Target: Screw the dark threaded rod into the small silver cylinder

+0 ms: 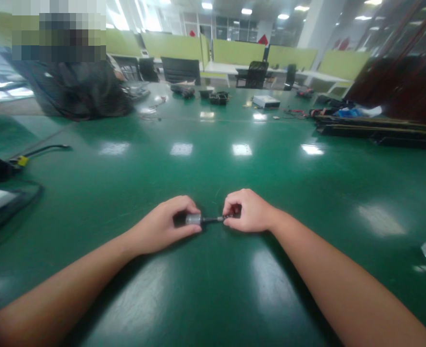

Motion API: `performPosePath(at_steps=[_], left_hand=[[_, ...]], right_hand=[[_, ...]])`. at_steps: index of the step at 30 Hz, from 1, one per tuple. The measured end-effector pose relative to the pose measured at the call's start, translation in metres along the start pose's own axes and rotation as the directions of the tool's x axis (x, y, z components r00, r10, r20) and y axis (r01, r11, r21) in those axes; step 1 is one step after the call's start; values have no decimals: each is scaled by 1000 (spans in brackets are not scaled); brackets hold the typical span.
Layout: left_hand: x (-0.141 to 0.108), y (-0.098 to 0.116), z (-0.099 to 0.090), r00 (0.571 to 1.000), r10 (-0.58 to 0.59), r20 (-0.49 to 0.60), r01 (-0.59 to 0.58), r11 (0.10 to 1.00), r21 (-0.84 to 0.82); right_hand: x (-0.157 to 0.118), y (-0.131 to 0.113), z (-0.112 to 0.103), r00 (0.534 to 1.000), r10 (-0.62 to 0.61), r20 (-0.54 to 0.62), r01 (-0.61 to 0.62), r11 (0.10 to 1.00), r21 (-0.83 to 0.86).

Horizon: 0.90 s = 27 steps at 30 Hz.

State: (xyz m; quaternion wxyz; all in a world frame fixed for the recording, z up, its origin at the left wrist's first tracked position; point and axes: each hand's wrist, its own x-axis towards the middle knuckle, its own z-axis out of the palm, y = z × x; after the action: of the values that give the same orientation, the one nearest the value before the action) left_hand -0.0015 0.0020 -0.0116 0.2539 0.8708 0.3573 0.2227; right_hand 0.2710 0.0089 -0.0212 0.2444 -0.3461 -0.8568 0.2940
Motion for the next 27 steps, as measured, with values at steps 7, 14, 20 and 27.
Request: performPosePath(at_steps=[7,14,20,27], left_hand=[[1,1,1,1000,15,-5,-15,1000,-22],[1,3,0,1000,10,-1,-10,999,-48],[1,4,0,1000,1,5,-1,1000,-14],[1,4,0,1000,-23,3,23,1000,-1]], right_hand=[[8,-21,25,993,-93,-79,85,992,-97],[6,-23,26,993,-52,-102,41,993,-109],[7,-23,27,993,-78,-87,67,991,-119],[6,-21,27,991,-111,-72,101,987,-126]])
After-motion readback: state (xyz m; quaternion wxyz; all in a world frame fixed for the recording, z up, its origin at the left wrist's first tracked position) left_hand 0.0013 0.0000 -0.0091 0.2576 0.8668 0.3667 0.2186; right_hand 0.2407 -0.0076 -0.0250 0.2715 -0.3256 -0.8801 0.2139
